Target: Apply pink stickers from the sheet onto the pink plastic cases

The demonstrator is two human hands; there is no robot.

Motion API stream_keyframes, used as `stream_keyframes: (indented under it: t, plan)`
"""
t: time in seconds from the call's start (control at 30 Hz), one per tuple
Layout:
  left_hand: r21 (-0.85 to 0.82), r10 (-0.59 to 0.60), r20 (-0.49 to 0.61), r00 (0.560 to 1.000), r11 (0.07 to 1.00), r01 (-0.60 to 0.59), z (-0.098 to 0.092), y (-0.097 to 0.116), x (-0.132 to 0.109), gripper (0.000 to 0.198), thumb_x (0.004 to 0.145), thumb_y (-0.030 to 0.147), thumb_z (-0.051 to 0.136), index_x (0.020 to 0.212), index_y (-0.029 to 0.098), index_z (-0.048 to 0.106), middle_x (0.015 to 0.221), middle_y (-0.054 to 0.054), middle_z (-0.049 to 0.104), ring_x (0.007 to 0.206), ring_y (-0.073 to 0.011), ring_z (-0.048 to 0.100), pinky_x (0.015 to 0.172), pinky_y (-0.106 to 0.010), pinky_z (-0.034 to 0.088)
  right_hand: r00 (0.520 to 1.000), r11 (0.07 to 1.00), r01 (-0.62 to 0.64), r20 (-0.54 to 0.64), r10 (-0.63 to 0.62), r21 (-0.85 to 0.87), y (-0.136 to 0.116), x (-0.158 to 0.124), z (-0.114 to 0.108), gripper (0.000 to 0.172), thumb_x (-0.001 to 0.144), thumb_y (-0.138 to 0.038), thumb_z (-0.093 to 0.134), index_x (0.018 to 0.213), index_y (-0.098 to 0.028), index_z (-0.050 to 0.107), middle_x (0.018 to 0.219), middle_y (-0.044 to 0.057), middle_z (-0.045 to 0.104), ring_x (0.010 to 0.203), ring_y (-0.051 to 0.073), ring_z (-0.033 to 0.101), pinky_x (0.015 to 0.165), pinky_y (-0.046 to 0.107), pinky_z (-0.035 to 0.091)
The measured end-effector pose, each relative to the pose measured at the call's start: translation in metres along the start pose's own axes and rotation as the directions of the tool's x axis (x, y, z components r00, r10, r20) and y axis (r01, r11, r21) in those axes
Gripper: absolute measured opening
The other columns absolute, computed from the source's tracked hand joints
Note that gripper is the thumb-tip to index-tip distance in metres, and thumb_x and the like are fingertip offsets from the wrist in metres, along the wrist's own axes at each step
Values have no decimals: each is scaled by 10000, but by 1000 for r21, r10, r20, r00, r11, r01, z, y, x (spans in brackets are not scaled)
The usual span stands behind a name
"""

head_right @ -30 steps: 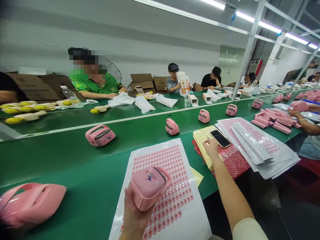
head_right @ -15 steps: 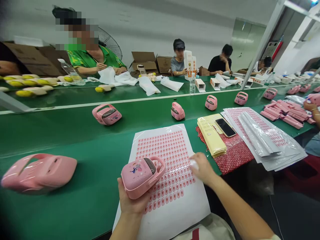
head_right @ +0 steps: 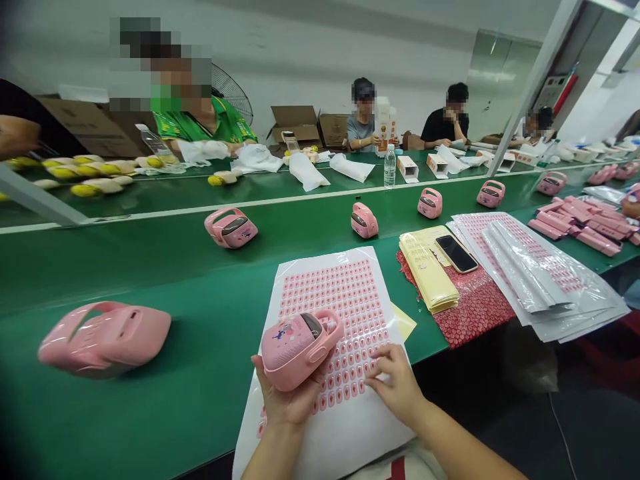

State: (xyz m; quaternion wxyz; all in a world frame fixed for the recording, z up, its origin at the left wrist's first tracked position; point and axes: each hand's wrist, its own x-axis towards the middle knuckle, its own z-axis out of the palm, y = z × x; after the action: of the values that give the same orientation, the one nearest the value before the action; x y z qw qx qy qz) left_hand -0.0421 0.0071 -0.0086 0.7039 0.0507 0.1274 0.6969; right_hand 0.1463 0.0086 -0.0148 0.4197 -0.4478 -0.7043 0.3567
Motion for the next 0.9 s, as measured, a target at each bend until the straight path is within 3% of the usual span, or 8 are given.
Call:
stream_keyframes:
  t: [0.1,0.23,0.37,0.63,0.73,0.9]
  plan:
    - [-46,8,-1,1000,999,-8,5,-15,-2,527,715,649,436,1105,308,531,1122,-9,607,1092,-199,503,912,-336,423,979,949,-88,-152,139,303,-26,20,7,178,719,-351,631,622,-208,585,1001,68,559,1000,231,532,863,424,423]
    - [-63,-58,17,998,996,59,16,-31,-5,533,712,641,452,1095,280,541,1140,-25,595,1104,-170,495,916,-263,415,943,861,-8,-283,176,508,-53,40,31,223,709,-392,633,613,-205,558,1165,78,502,1118,253,469,920,456,383]
    - [-129,-87,47,995,987,93,25,-36,-8,530,684,591,538,1062,220,569,1135,-60,599,1018,-154,555,852,-202,450,927,881,-30,-316,201,472,-60,40,48,219,718,-372,623,599,-199,561,1218,82,453,1124,245,461,927,428,388]
    - [-208,-100,19,995,973,101,32,-40,-11,568,632,582,597,1047,195,576,1102,-67,616,1015,-132,557,877,-145,411,903,905,-38,-374,213,423,-65,34,52,265,766,-401,553,606,-195,505,1164,94,468,1173,246,401,916,417,387]
    - [-172,-69,17,997,983,71,30,-40,-13,557,660,591,557,1081,225,550,1072,-53,627,1031,-143,550,884,-169,413,913,938,11,-386,131,345,-64,34,52,222,786,-359,541,631,-203,511,1155,81,472,1148,233,423,918,419,387]
    - [-176,-83,-15,996,981,79,25,-37,-13,648,623,566,610,1156,217,492,1020,-60,638,998,-133,559,880,-150,405,925,963,203,-358,-128,179,-55,38,45,133,811,-264,520,683,-232,538,1067,62,502,1060,220,483,913,448,393]
